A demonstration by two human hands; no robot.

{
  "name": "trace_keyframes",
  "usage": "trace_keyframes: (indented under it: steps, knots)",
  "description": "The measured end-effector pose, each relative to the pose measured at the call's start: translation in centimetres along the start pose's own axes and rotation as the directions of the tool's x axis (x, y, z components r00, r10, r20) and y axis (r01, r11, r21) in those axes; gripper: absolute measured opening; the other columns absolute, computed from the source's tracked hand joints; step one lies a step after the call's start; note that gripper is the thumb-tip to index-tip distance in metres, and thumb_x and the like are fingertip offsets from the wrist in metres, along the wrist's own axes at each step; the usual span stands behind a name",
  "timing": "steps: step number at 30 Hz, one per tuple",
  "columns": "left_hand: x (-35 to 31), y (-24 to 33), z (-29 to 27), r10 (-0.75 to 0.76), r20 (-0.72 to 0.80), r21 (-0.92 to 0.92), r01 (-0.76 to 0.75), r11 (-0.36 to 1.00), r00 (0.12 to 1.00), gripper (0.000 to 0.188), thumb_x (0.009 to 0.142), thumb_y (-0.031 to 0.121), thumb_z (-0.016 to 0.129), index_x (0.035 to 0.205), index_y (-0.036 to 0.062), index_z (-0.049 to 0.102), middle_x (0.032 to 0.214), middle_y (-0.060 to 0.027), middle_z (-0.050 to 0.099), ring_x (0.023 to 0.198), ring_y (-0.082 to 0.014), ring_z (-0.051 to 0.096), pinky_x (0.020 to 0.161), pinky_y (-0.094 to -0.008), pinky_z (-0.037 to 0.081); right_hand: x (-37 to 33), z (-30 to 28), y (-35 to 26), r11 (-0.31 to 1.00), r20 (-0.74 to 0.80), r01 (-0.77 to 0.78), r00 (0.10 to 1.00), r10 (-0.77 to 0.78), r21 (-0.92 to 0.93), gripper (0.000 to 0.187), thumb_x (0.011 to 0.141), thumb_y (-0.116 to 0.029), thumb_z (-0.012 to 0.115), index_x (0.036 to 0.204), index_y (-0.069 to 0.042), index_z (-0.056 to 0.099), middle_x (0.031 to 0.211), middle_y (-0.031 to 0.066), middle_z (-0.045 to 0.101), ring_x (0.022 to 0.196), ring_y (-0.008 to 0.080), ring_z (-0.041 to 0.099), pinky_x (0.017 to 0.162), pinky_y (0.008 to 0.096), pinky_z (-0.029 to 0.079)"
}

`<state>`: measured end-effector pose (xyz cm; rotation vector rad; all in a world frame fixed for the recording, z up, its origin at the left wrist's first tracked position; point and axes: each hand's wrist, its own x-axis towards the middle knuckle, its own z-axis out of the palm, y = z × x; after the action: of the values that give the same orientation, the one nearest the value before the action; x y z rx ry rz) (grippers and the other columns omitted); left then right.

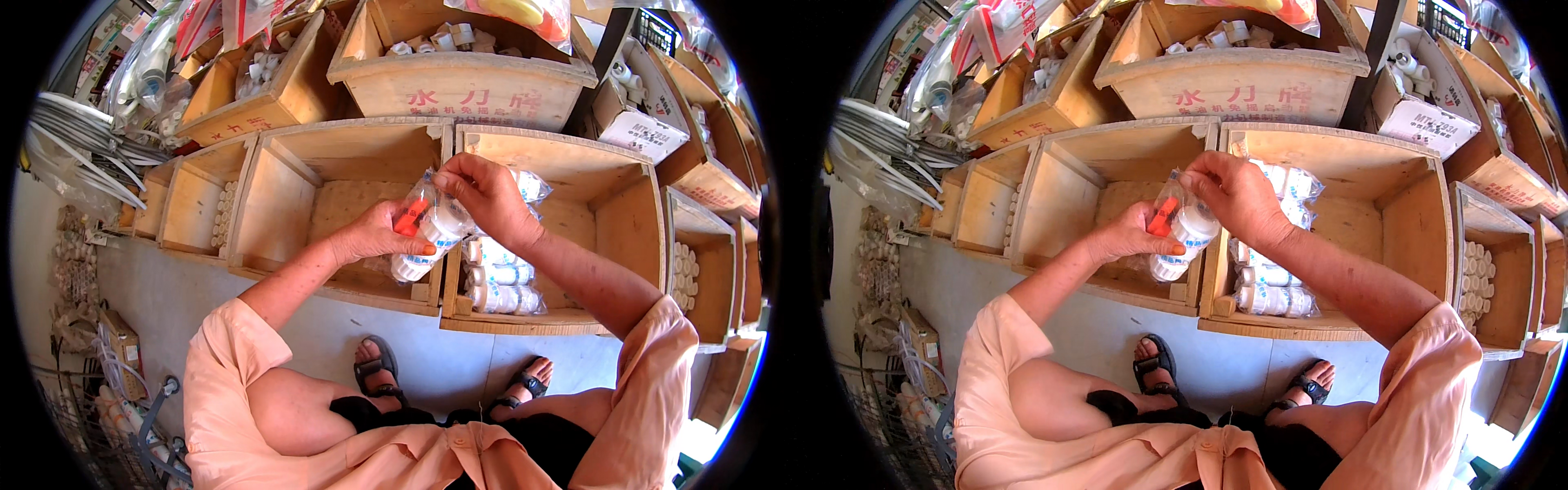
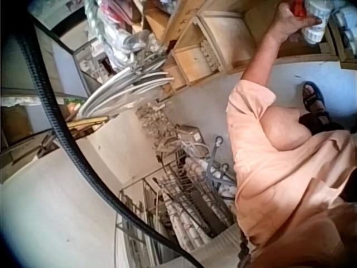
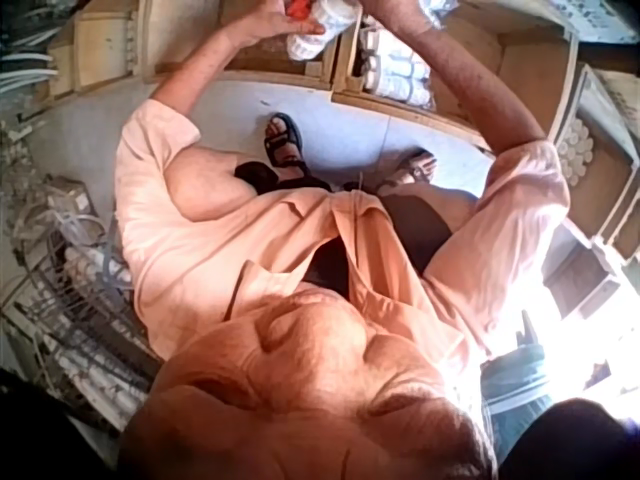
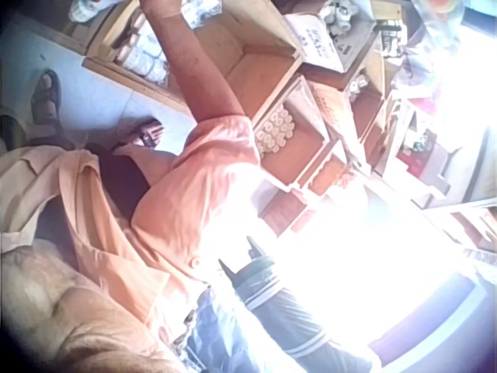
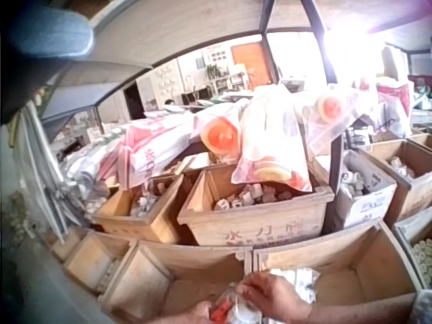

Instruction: The person organizes white plastic plumbing fittings with red handles inside a wooden crate. They pick up individual fittings, place them into clear plastic bags, and stack the packaged fittings neatly within the crate compartments.

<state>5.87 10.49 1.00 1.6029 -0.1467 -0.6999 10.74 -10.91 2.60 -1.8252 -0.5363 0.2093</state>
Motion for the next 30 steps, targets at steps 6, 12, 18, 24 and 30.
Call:
trace_keyframes:
  steps: [6,12,18,24,30]
  knots:
    - [-0.4,-0.2,0.2,-0.046,-0.058,-0.136,0.038,0.990,0.997,0.049,0.072,0.026,0.084,0.111,0.0057,0.063,0.100,-0.0016,0.065,0.093,-0.0106,0.060,0.086,-0.0285,0.048,0.1,-2.2,0.5,0.998,0.155,-0.037,0.987,0.028,0.057,0.025,0.090,-0.024,0.065,0.103,-0.002,0.065,0.088,0.0088,0.068,0.083,0.0148,0.063,0.077,0.0302,0.051]
    - [-0.2,-0.3,-0.3,-0.077,-0.079,-0.150,0.065,0.987,0.994,0.047,0.073,0.022,0.084,0.109,0.0031,0.062,0.100,-0.0024,0.065,0.091,-0.0103,0.061,0.084,-0.0280,0.049,-0.7,-2.6,1.3,0.991,0.202,-0.135,0.970,0.132,0.005,0.025,0.086,-0.022,0.070,0.098,0.000,0.067,0.089,0.0086,0.068,0.083,0.0132,0.064,0.078,0.0291,0.052]
    - [-0.1,-0.4,-0.2,-0.064,-0.046,-0.152,0.056,0.987,0.997,0.047,0.073,0.018,0.083,0.111,0.0034,0.060,0.100,-0.0015,0.064,0.091,-0.0095,0.060,0.083,-0.0272,0.049,-0.6,-2.6,2.1,0.966,0.220,-0.201,0.962,0.163,0.161,0.018,0.087,-0.015,0.069,0.096,0.000,0.067,0.088,0.0066,0.068,0.081,0.0109,0.063,0.077,0.0273,0.053]
    - [0.2,-0.8,-0.6,-0.061,-0.018,-0.062,0.060,0.996,0.998,0.054,0.074,0.016,0.082,0.118,0.0047,0.055,0.106,-0.0009,0.061,0.098,-0.0087,0.057,0.087,-0.0266,0.047,-0.5,-3.0,2.2,0.939,0.237,-0.279,0.944,0.230,0.200,0.015,0.089,-0.014,0.065,0.096,0.000,0.065,0.085,0.0055,0.067,0.080,0.0103,0.062,0.076,0.0264,0.053]
    - [0.3,-0.5,-0.6,-0.028,-0.006,-0.061,0.028,0.998,1.000,0.053,0.073,0.023,0.083,0.115,0.0057,0.056,0.100,0.0003,0.060,0.092,-0.0086,0.057,0.084,-0.0264,0.047,-0.9,-3.4,1.2,0.969,0.191,-0.231,0.958,0.212,0.083,0.016,0.090,-0.015,0.064,0.096,0.000,0.063,0.082,0.0042,0.065,0.074,0.0087,0.059,0.070,0.0255,0.051]
